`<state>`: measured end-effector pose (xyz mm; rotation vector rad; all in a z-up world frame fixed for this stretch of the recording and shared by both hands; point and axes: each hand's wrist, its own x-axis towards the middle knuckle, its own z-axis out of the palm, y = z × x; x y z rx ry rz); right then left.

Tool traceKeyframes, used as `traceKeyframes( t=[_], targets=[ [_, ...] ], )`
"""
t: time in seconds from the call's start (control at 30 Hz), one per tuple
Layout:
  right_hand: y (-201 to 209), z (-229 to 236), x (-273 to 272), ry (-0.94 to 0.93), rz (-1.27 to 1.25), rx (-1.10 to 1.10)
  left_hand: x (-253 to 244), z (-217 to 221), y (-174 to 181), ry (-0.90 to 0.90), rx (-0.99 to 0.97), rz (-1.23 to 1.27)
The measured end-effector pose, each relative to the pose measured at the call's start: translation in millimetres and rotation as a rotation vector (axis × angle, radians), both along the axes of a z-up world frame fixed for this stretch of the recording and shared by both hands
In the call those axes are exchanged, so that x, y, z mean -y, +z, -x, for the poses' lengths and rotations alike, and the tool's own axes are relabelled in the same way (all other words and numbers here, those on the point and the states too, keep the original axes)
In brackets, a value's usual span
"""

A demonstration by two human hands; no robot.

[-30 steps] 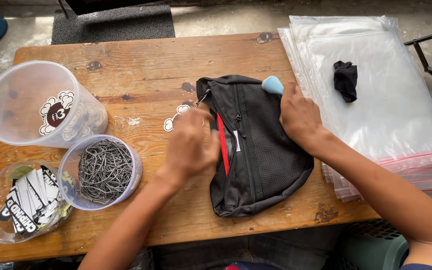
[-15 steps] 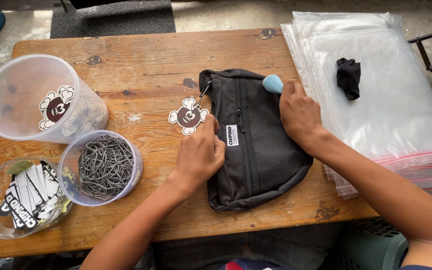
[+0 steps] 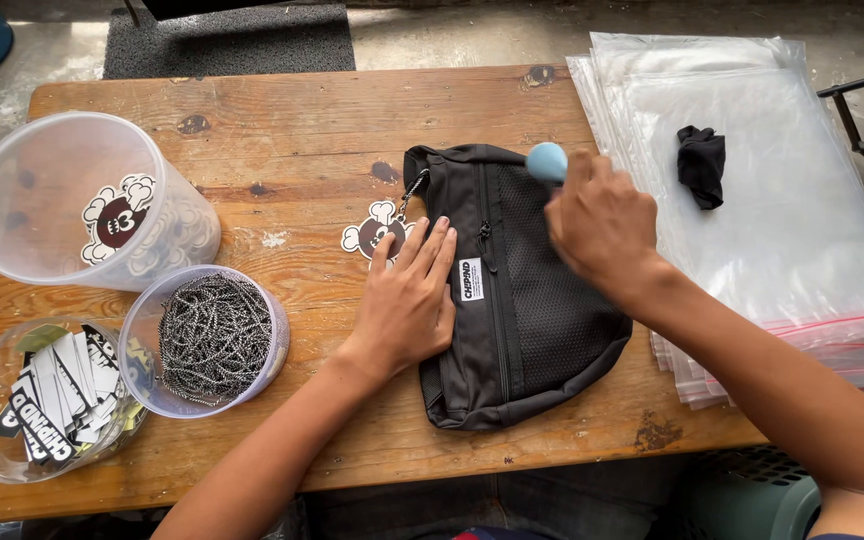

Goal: The person cleans a black bag using a small brush and a cloth, then places the bag into a clear plastic zip-lock bag and seals it. The person also wipes the plastic bag with a cloth before inserting the black bag.

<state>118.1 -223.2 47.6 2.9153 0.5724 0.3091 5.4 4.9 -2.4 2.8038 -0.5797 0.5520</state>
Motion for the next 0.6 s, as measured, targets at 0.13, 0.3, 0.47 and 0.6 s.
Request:
traceKeyframes(
  t=[0.13, 0.3, 0.47, 0.6],
  targets=[
    [31, 7, -26, 0.167, -0.295, -0.351, 1, 0, -3, 0.016, -0.03, 0.043],
    [42, -23, -41, 0.447, -0.584, -0.817, 0, -2, -8, 0.011, -0.036, 0.054],
    [19, -69, -43, 0.397, -0.427, -0.365, -1, -1, -3, 0.012, -0.031, 0.048],
    [14, -45, -38, 0.359, -0.678, -0.514, -1, -1, -4, -0.007, -0.018, 0.065]
  ],
)
